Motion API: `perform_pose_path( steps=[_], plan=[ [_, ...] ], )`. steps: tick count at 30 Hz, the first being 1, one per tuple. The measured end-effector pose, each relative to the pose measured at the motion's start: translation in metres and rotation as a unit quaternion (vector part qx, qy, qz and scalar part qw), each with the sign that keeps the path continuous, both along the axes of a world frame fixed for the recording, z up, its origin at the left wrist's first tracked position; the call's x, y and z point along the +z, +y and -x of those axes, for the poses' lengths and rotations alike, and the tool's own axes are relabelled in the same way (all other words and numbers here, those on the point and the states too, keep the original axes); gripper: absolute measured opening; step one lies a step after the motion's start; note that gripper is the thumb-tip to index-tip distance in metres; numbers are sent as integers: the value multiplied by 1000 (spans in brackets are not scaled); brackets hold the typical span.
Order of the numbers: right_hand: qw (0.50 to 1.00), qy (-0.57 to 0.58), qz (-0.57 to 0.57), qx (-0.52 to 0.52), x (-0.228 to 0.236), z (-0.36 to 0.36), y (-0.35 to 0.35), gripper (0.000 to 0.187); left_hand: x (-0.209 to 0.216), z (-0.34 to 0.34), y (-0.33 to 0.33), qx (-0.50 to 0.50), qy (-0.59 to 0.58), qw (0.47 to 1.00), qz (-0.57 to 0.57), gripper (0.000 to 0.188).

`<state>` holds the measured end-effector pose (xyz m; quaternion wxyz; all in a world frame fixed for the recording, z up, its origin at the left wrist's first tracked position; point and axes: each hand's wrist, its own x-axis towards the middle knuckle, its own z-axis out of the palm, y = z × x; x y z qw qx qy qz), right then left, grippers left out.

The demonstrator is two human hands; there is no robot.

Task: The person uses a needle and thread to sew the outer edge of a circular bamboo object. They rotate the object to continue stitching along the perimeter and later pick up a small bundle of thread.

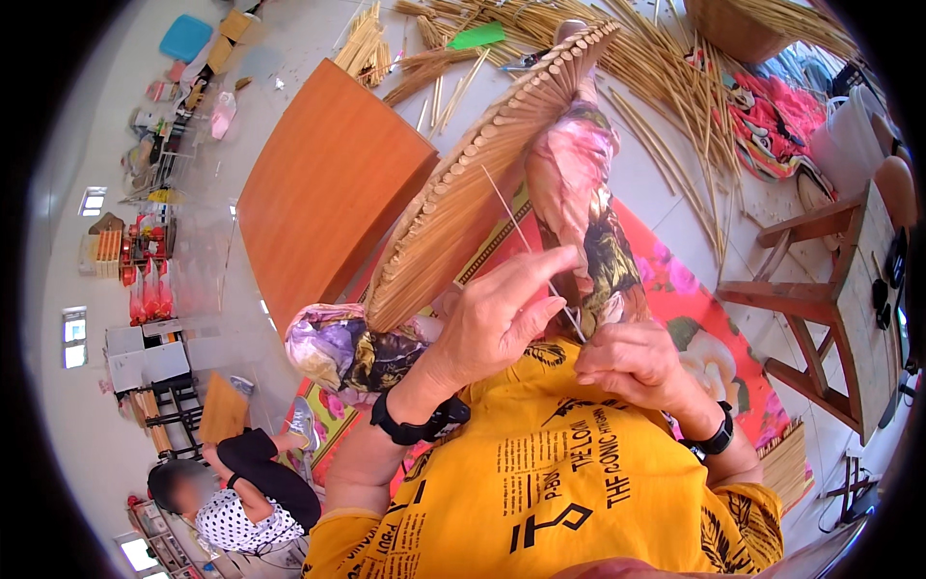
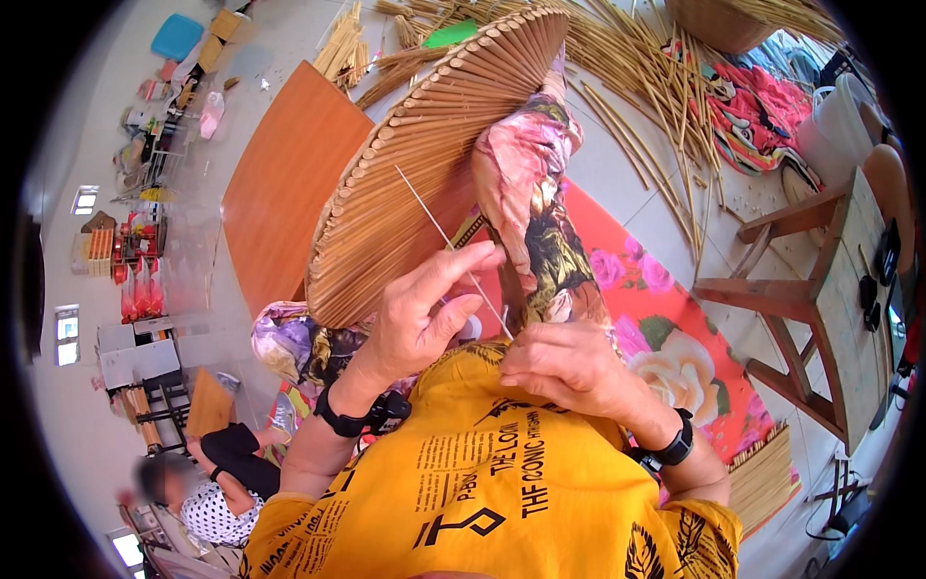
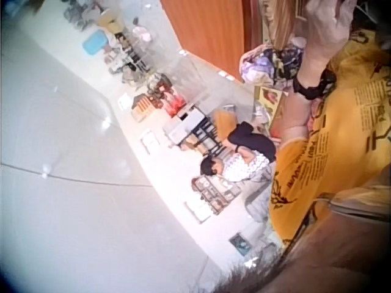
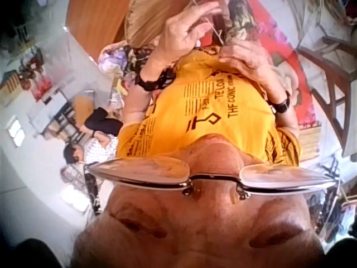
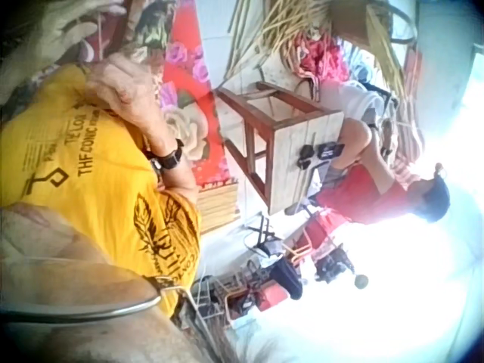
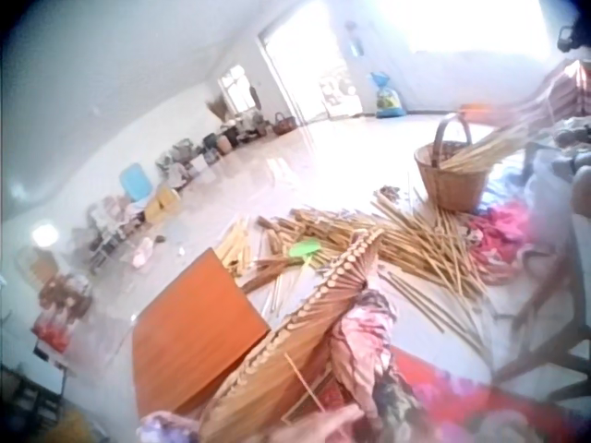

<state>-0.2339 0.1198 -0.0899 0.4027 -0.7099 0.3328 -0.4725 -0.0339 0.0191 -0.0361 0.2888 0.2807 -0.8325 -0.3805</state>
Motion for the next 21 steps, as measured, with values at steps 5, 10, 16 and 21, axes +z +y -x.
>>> perform_pose_path(
  steps=[5,10,16,21],
  plan=[
    [988,45,13,-149,-34,20,12,34,-11,-3,15,76,121,922,-360,29],
    [812,120,-326,-469,-176,98,56,18,-23,-1,9,123,274,832,-466,13],
    [818,315,-353,-326,-254,89,125,20,-18,-12,8,149,196,859,-450,14],
    [850,290,-381,-221,-319,52,157,18,-16,-16,6,131,94,923,-349,20]
  ],
)
